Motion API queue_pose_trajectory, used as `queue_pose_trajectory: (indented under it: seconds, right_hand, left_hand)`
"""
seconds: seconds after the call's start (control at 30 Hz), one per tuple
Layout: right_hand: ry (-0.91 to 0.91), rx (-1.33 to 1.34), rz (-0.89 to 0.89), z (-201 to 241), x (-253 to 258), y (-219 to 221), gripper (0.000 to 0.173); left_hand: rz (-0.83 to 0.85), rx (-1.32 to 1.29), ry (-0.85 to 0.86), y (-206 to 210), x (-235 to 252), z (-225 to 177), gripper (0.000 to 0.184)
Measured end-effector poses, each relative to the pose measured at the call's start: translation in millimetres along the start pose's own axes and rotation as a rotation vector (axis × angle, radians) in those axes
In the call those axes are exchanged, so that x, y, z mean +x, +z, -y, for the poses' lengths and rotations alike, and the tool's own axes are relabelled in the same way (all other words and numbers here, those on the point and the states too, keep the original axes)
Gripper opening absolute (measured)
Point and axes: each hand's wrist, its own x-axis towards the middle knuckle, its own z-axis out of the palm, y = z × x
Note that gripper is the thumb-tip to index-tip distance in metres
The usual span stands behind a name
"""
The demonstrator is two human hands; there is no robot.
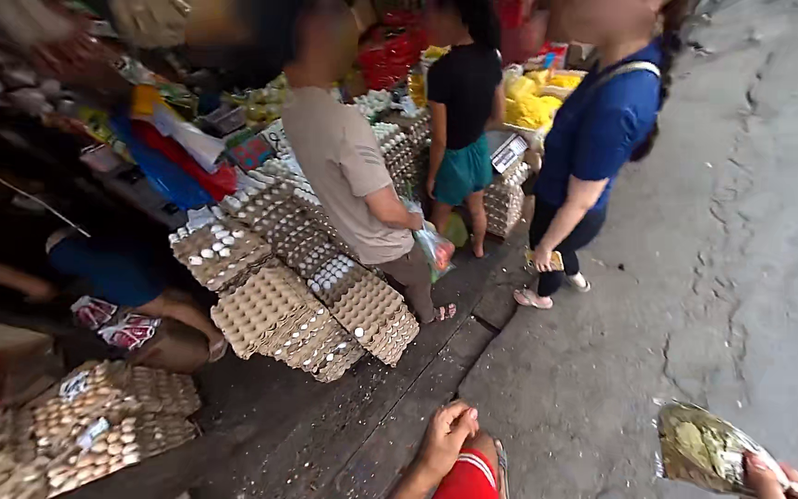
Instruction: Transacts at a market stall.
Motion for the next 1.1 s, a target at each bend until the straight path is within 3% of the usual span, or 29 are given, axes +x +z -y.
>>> queue_pose_trajectory:
  seconds: [0.1,0.17,0.3,0.4,0.43,0.47,0.53,0.67,0.8,0.93,1.1]
  right_hand:
    - [-0.171,0.103,0.095,56.1,84.1,80.8,0.022]
    - [-0.235,0.174,0.198,76.9,114.0,145.1,0.018]
    - [-0.351,0.137,0.598,90.3,143.0,256.1,0.021]
    - [-0.435,-0.007,0.849,98.3,183.8,302.6,0.024]
    - [-0.460,-0.049,0.889,99.8,201.8,315.0,0.025]
    - [-0.466,-0.086,0.910,103.1,218.3,325.6,0.026]
    - [-0.466,-0.112,0.908,117.6,249.2,344.8,0.026]
    - [-0.377,-0.005,0.936,148.6,291.5,386.8,0.030]
    - [-0.122,0.051,1.264,163.8,317.5,441.3,0.073]
    - [-0.208,-0.108,1.488,153.7,334.7,505.5,0.038]
    - [-0.365,-0.216,1.537,149.6,370.2,560.9,0.032]
  left_hand:
    - [-0.126,-0.111,-0.168,9.1,21.1,32.9,0.032]
    - [-0.180,-0.211,-0.228,9.1,50.1,49.2,0.032]
    - [-0.109,-0.406,-0.194,-16.7,144.8,66.4,0.036]
    - [0.110,-0.500,-0.067,-31.0,231.0,55.5,0.088]
    - [0.169,-0.534,-0.024,-34.5,256.2,47.7,0.095]
    - [0.214,-0.565,-0.006,-37.9,275.9,38.0,0.093]
    - [0.233,-0.583,-0.014,-41.7,307.9,19.9,0.071]
    - [0.085,-0.533,-0.013,-45.0,354.8,14.0,0.043]
    - [-0.192,-0.492,-0.092,-57.6,379.4,32.7,0.031]
    - [-0.364,-0.381,-0.251,-81.4,393.1,51.2,0.031]
    - [-0.346,-0.308,-0.394,-111.6,430.4,55.3,0.036]
